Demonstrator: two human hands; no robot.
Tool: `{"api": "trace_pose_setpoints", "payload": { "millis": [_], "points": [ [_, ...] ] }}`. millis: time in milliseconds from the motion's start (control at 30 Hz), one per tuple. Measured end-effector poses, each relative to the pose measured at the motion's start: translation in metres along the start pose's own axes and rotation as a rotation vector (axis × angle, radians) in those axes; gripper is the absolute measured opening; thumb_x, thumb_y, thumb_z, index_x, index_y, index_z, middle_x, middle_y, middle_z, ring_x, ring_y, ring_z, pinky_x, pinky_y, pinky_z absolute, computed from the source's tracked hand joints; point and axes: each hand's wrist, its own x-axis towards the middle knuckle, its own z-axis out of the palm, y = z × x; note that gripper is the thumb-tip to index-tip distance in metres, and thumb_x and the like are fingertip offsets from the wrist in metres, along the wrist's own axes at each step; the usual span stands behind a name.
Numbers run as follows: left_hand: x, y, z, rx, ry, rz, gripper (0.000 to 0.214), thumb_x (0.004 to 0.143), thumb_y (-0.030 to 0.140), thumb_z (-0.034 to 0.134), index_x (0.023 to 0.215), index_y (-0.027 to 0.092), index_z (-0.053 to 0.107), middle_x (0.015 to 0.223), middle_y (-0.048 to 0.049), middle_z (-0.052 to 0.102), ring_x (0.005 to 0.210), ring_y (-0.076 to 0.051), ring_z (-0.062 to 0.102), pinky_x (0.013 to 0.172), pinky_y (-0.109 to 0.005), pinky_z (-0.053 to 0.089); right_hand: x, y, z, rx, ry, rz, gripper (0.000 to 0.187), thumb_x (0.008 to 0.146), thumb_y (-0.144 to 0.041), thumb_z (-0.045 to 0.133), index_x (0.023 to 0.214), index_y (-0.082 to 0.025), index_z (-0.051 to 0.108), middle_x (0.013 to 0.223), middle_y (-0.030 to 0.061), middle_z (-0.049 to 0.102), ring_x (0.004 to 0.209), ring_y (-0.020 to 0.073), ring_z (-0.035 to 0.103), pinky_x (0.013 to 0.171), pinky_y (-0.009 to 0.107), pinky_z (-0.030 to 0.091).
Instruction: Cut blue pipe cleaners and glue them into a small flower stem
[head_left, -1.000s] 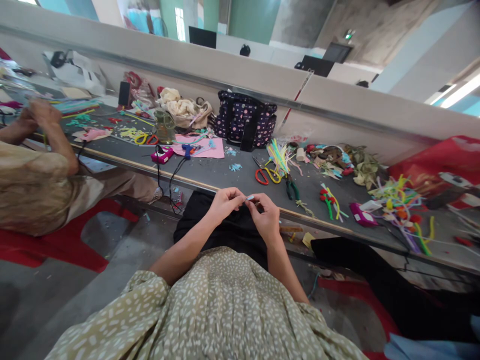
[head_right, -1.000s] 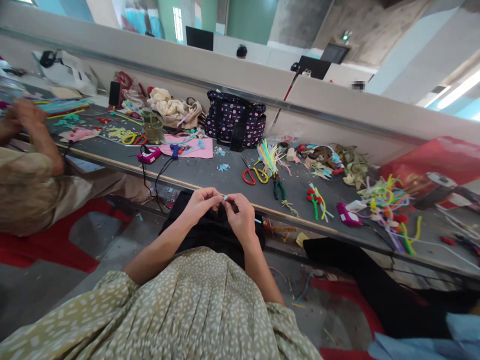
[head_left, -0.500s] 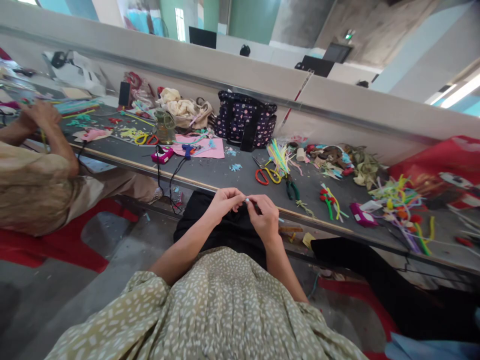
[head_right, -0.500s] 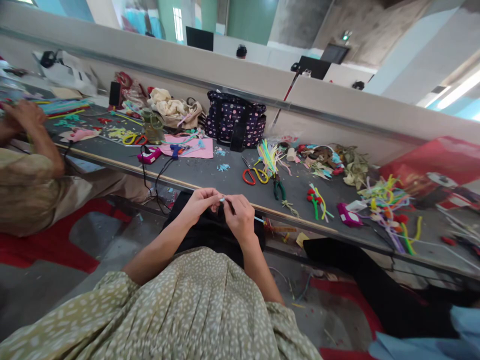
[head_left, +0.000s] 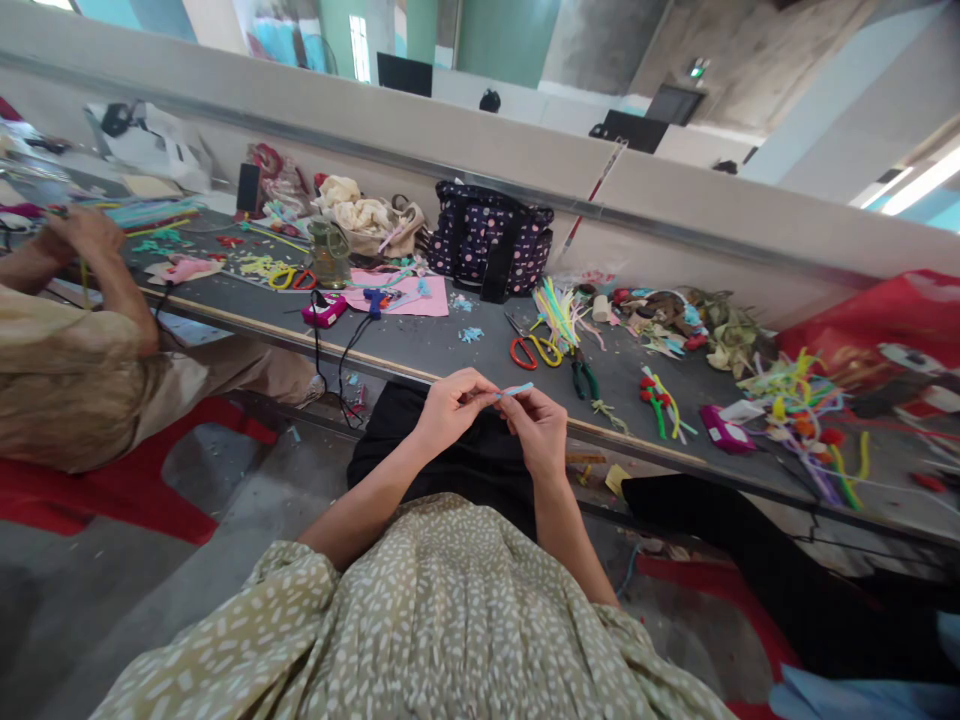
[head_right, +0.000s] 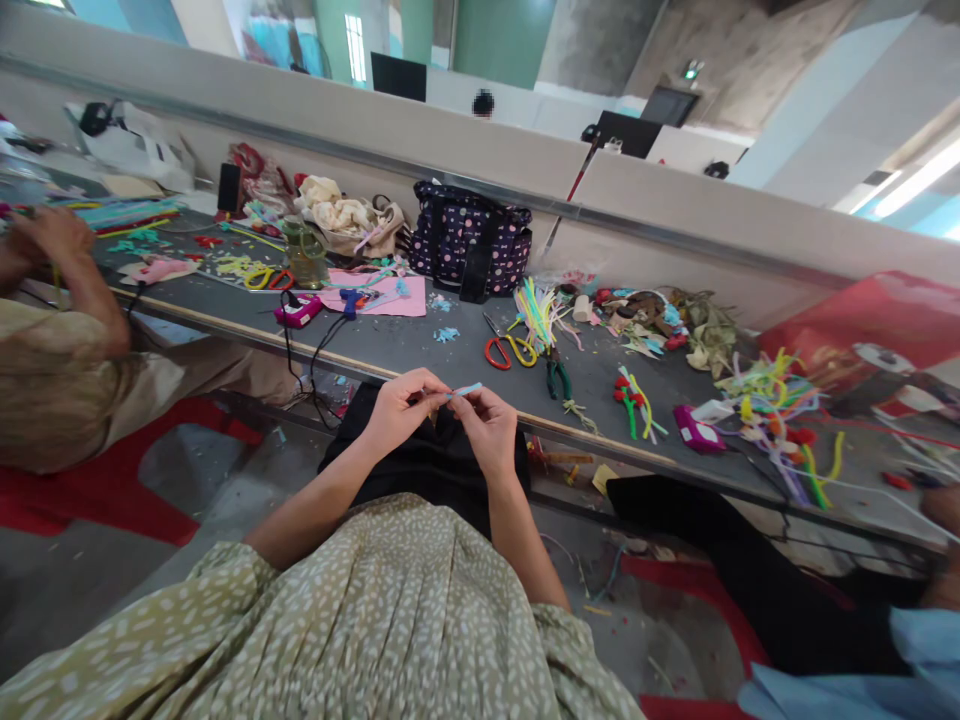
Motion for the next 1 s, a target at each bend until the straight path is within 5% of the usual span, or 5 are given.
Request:
{"api": "trace_pose_setpoints", "payload": {
  "millis": [367, 633, 1000],
  "points": [
    [-0.0005, 0.0024, 0.0007, -0.112, 0.002, -0.175, 0.017, 0.081, 0.032, 0.065, 0.075, 0.016, 0.065, 0.07, -0.0018, 0.062, 0.061, -0.01, 0.054, 0.057, -0.022, 0.043, -0.0032, 0.0004, 0.0009, -0.265, 0.041, -0.199, 0.02, 0.085, -0.039, 0.062, 0.08, -0.02, 0.066, 0.07, -0.0007, 0.062, 0.062, 0.0122, 0.054, 0.06, 0.025, 0.044],
    [0.0012, -0.0037, 0.0021, -0.472, -0.04, -0.4, 0.022, 0.075, 0.033, 0.069, 0.067, 0.014, 0.059, 0.055, 0.0027, 0.054, 0.049, -0.007, 0.047, 0.051, -0.02, 0.04, -0.0026, 0.0017, -0.0023, -0.486, -0.014, -0.404, 0.013, 0.088, -0.029, 0.059, 0.082, -0.02, 0.065, 0.075, 0.0009, 0.063, 0.067, 0.013, 0.056, 0.066, 0.026, 0.046],
    [0.003, -0.005, 0.0001, -0.477, -0.022, -0.444, 0.022, 0.075, 0.033, 0.069, 0.068, 0.013, 0.061, 0.056, 0.0016, 0.057, 0.049, -0.007, 0.049, 0.051, -0.021, 0.042, -0.0012, -0.0019, -0.0004, -0.176, -0.071, -0.066, 0.022, 0.085, -0.04, 0.062, 0.088, -0.02, 0.069, 0.075, 0.0008, 0.066, 0.064, 0.013, 0.058, 0.059, 0.024, 0.047]
  ]
}}
